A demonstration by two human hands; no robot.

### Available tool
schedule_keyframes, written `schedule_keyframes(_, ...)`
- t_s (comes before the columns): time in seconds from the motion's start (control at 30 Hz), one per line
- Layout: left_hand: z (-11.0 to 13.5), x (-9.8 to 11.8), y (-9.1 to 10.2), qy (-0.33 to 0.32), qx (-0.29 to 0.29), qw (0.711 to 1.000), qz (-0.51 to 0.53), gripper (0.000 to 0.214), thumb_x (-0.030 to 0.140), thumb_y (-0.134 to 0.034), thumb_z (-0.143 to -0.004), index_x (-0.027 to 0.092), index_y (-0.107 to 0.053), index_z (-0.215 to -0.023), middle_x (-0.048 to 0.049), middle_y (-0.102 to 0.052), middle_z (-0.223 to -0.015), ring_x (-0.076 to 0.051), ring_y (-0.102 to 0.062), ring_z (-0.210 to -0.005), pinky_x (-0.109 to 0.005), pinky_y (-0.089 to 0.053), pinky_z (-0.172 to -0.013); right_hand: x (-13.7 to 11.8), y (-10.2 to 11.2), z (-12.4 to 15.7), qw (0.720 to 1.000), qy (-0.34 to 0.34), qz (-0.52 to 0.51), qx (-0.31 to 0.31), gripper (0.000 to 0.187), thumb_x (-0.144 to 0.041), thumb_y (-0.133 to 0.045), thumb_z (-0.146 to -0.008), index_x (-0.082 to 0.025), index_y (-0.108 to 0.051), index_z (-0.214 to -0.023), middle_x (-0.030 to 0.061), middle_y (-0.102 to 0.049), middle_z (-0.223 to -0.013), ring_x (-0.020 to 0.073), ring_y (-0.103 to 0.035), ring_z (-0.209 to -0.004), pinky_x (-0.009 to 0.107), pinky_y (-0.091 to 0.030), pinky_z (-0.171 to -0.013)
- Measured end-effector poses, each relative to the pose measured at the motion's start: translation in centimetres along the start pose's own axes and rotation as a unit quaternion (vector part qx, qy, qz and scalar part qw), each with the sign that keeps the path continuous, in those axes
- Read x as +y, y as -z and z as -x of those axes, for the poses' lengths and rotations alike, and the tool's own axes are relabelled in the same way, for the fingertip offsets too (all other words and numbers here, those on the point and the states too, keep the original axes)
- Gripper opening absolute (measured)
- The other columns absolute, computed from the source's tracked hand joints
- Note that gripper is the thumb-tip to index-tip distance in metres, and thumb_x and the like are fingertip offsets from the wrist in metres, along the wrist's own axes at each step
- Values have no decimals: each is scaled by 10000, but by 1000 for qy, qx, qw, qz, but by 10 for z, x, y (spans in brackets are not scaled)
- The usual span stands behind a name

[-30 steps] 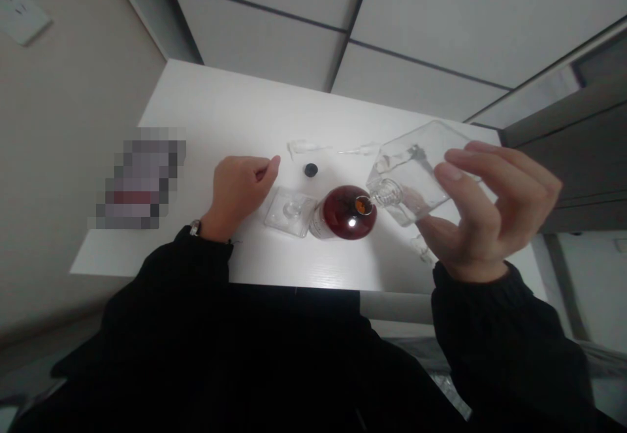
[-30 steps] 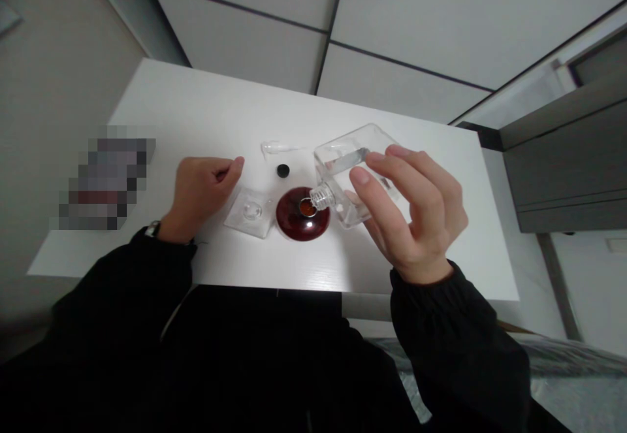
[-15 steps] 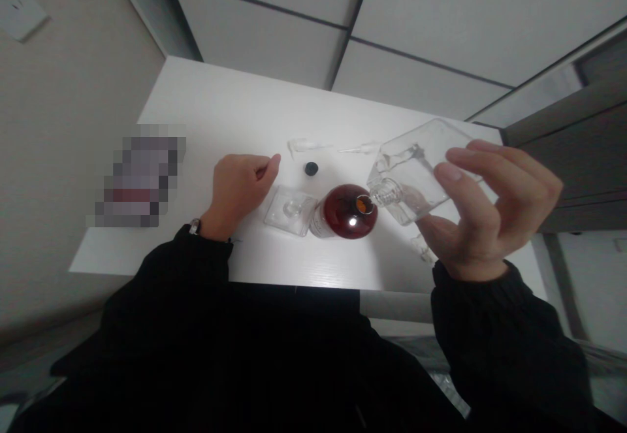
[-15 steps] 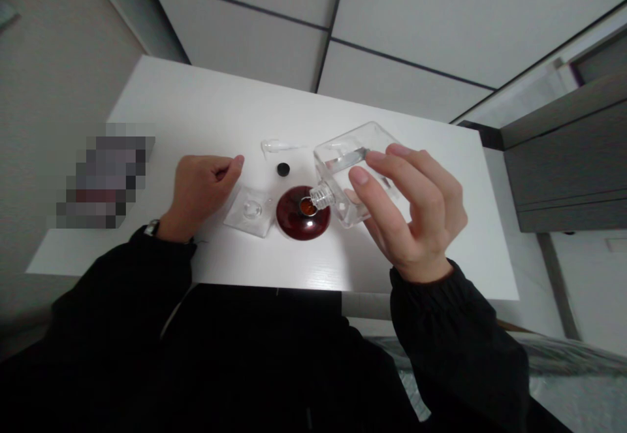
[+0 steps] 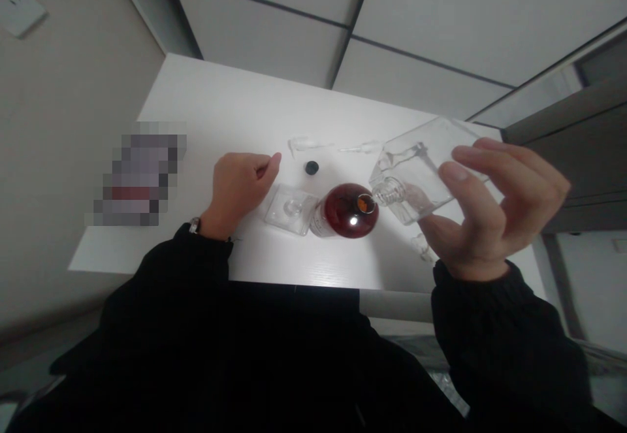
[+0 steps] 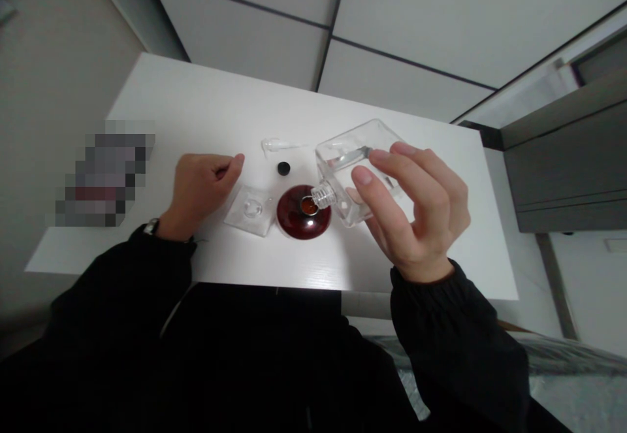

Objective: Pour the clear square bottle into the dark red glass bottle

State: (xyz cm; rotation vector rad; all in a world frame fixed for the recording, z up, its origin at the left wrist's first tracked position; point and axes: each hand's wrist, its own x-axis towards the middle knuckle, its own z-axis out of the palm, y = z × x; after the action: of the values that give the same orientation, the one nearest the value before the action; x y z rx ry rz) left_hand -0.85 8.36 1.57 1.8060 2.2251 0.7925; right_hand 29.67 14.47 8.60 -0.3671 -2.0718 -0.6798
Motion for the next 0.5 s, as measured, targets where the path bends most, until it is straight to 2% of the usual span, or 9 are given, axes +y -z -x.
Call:
schedule_keyframes(0.13, 0, 1, 1, 0, -2, 1000, 2, 557, 381, -532, -1010, 216, -224, -575, 25, -235, -539, -139, -214, -535, -390, -149, -638, 1, -1, 1, 1000, -2, -21, 5, 574, -297, -692, -1002, -317, -564, -1562, 33, -756, -1256, 256, -729, -1096, 438, -638, -921)
schedule_keyframes(0.37, 1, 0, 0, -5, 5, 1000, 2, 556, 366, -542, -1007, 214, -227, -575, 26, -225, -540, -136, -196, -535, -387, -149, -637, 4, -5, 1, 999, 35, -4, 19, 473, -403, -539, -1090, -222, -583, -1524, 62, -727, -1285, 231, -705, -1141, 422, -647, -905)
schedule_keyframes(0.5, 1, -1, 0, -7, 4, 1000, 1, 557, 370, -533, -1012, 214, -222, -577, 26, -223, -547, -136, -197, -532, -387, -147, -633, 6, -6, 3, 999, 24, 8, 20, 363, -402, -528, -1090, -283, -645, -1412, 25, -738, -1262, 218, -720, -1104, 431, -658, -873)
